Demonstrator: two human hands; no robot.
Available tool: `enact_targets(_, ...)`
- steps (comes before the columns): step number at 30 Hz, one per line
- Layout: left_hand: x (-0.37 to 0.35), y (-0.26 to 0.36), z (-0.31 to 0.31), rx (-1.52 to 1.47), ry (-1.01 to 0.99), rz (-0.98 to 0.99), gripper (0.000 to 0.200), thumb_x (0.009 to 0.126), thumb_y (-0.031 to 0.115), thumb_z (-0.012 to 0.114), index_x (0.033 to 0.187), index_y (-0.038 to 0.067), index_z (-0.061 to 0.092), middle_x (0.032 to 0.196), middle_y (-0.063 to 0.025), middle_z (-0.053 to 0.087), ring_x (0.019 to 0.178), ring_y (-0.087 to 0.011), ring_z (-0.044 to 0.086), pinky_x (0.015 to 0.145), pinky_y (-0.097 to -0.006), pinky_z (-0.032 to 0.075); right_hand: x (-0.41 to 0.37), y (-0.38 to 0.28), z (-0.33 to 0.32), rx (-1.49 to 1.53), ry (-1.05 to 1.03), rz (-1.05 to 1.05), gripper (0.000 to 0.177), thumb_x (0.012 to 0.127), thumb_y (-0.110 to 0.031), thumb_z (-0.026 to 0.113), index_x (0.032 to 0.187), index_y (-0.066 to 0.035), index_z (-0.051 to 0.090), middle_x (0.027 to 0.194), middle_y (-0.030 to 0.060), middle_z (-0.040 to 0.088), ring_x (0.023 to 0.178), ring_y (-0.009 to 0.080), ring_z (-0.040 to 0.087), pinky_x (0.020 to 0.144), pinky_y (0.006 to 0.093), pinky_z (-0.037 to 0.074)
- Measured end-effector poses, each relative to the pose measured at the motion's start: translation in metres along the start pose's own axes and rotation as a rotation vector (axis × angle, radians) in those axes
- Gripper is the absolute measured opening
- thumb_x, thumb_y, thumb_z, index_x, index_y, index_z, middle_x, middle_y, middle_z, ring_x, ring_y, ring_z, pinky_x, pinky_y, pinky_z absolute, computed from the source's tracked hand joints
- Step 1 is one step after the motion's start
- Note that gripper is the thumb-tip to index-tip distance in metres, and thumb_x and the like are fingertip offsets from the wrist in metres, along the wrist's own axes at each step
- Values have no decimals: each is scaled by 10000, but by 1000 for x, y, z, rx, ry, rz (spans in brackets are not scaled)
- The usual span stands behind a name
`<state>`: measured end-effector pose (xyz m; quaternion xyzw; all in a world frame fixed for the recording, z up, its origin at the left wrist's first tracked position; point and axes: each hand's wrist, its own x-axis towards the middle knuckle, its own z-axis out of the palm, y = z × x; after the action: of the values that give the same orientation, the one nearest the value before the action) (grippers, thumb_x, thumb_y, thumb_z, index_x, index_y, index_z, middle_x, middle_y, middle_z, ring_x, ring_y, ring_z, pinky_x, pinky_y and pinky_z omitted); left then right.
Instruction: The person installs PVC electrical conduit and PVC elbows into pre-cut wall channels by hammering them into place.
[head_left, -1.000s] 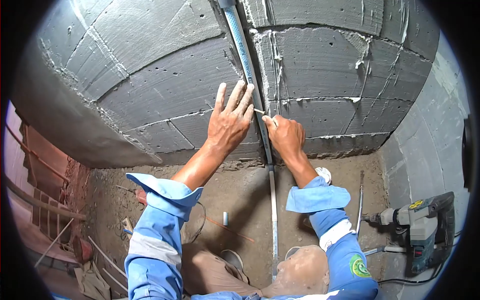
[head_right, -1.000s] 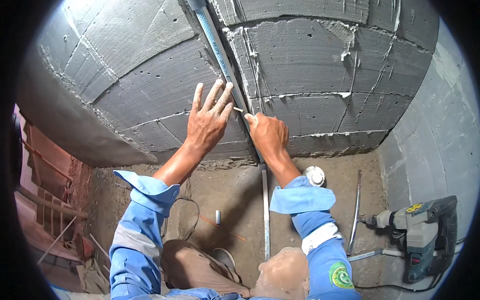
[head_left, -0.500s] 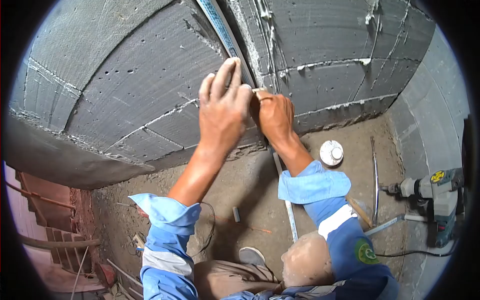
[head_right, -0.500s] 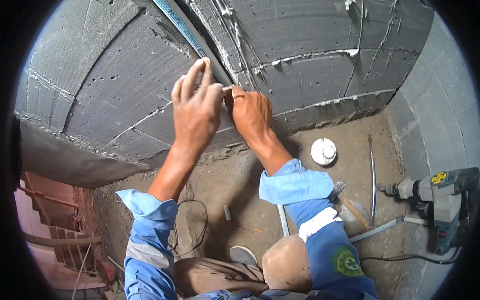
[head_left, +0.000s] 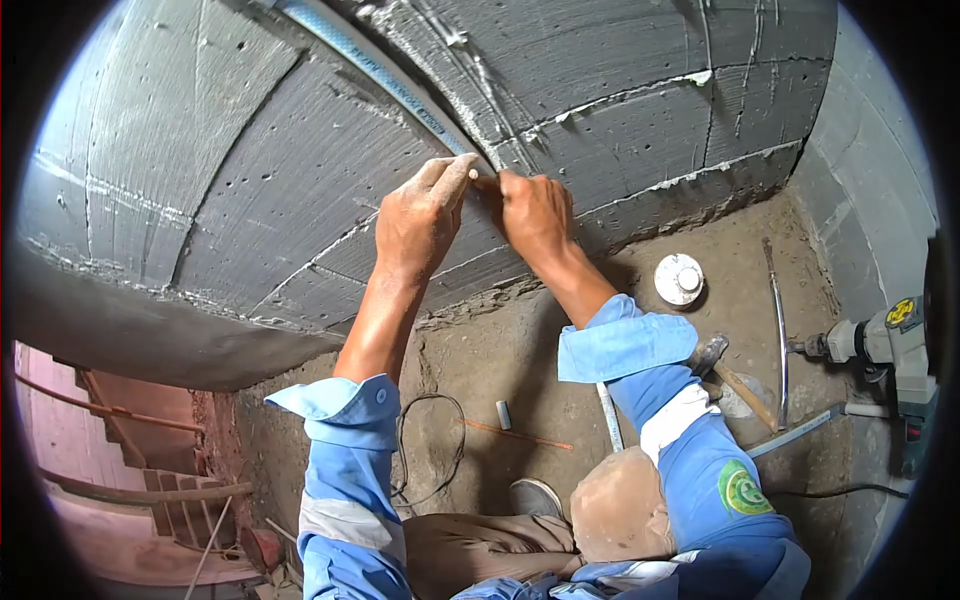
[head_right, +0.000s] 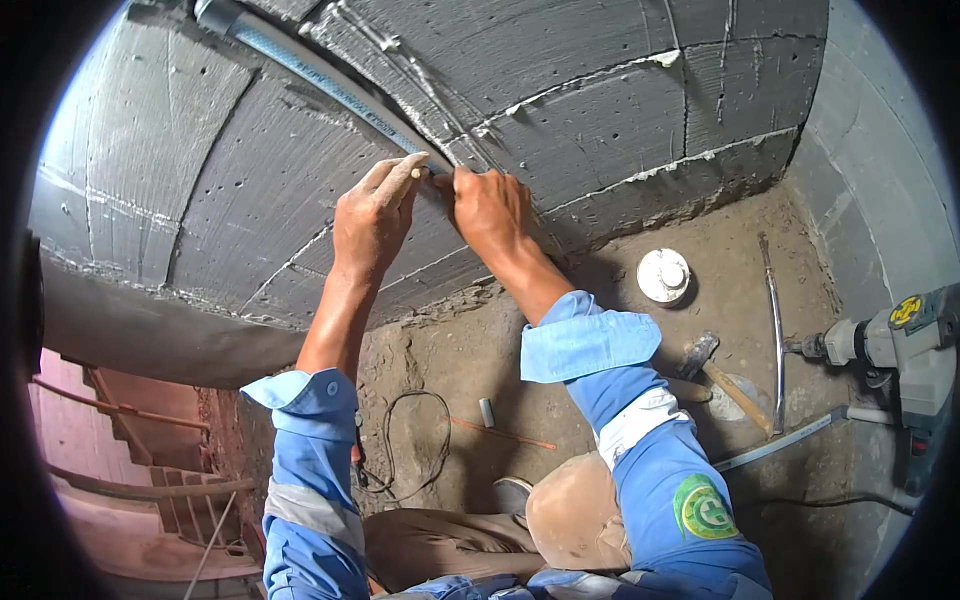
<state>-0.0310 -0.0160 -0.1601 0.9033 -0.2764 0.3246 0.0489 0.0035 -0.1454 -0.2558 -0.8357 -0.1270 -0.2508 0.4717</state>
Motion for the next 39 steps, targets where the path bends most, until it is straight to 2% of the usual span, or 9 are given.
enact_targets(5,11,5,-5,335,-121,158,170,935,138,640,1097,103,677,960,-60,693,758,-262,689,637,-358,548,0,0,-2,35,-66,55,270,961,-280,579,869,-82,737,720,202,686,702,399,699,644,513,538)
enact_targets(11,4,12,-3,212,-108,128,327,851,117,616,1174,68,611,1084,-91,670,960,-251,679,817,-371,538,1,1,3,-24,-57,21,311,961,-342,581,801,-109,710,670,197,668,623,393,682,573,506,532)
enact_targets(28,17,8,4,436,-167,306,384,849,116,626,1232,102,617,1092,-55,604,981,-199,625,719,-308,584,-5,6,2,86,-48,25,207,918,-269,600,845,-132,736,747,179,693,695,396,690,626,502,528)
enact_targets(31,21,18,2,470,-243,249,364,838,95,613,1202,102,608,1056,-72,565,944,-216,627,687,-310,588,-6,6,15,63,-8,79,224,919,-274,598,824,-114,723,740,176,691,685,384,689,620,505,523)
enact_targets(33,24,20,3,524,-282,248,318,856,88,596,1173,116,595,1027,-95,552,934,-242,637,665,-347,598,-10,21,40,287,162,-63,256,917,-264,602,759,-88,701,720,175,686,669,388,680,608,506,519)
enact_targets(34,23,17,4,604,-336,202,329,871,85,585,1198,125,588,1123,-114,582,981,-271,657,678,-379,604,-14,18,23,426,-50,71,296,907,-266,613,708,-67,706,706,184,681,650,401,668,591,510,513)
enact_targets(36,16,3,8,678,-357,147,353,872,67,584,1219,129,591,1347,-152,565,1055,-330,673,720,-416,609,-32,16,9,163,-184,122,240,797,-244,656,695,-40,729,691,233,657,659,422,672,618,505,528)
enact_targets(38,18,2,16,624,-236,162,283,898,60,565,1171,130,587,1248,-83,603,981,-306,690,660,-421,608,-76,27,-4,395,-240,207,222,786,-241,661,714,-34,700,697,241,652,678,448,666,641,519,527)
enact_targets(39,21,6,18,606,-273,133,221,926,69,554,1140,122,572,1201,-72,605,961,-295,690,640,-418,605,-106,39,-15,479,-277,170,353,868,-348,668,714,-32,642,684,217,627,631,417,626,591,502,472)
